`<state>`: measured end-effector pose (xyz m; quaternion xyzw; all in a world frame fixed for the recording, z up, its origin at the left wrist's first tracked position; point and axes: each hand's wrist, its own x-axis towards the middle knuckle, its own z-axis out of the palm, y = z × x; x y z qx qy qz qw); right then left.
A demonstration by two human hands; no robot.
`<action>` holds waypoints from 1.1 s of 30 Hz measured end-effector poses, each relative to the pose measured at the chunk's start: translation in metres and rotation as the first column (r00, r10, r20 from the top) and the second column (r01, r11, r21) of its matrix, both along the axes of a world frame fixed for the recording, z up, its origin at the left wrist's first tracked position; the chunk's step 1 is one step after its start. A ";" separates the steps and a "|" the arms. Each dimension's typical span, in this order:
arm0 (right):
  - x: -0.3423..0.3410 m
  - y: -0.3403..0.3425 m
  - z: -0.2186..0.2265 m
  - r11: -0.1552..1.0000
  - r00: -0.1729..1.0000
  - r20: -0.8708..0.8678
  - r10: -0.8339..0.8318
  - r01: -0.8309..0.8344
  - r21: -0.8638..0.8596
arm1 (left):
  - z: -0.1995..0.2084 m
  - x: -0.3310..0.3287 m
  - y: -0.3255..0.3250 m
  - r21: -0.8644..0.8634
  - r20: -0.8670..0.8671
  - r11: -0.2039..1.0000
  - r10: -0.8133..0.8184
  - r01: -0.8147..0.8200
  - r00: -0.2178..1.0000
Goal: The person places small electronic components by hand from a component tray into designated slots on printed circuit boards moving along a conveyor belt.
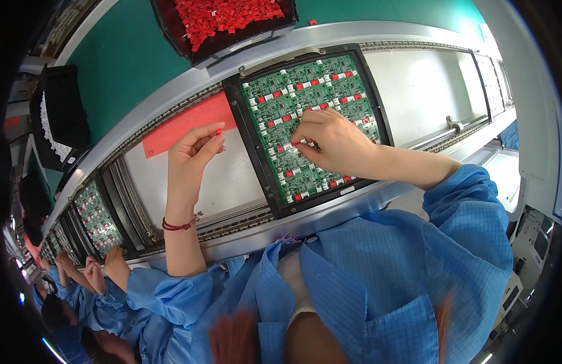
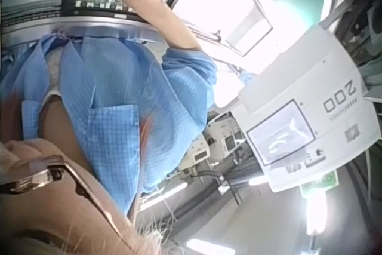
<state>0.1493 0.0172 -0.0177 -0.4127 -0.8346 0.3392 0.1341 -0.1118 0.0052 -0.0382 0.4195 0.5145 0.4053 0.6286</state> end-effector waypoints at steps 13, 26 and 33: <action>-0.024 0.080 0.037 0.804 0.993 -0.045 0.109 -0.062 0.591 | 0.021 0.067 -0.028 0.197 -0.331 0.936 -0.215 0.290 0.919; -0.103 0.190 0.018 0.879 0.854 0.443 -0.272 0.033 0.476 | 0.001 0.109 -0.046 0.385 -0.657 0.844 -0.035 0.375 0.753; -0.098 0.211 0.008 0.913 0.892 0.381 -0.243 0.077 0.402 | 0.002 0.103 -0.042 0.406 -0.696 0.758 -0.106 0.511 0.710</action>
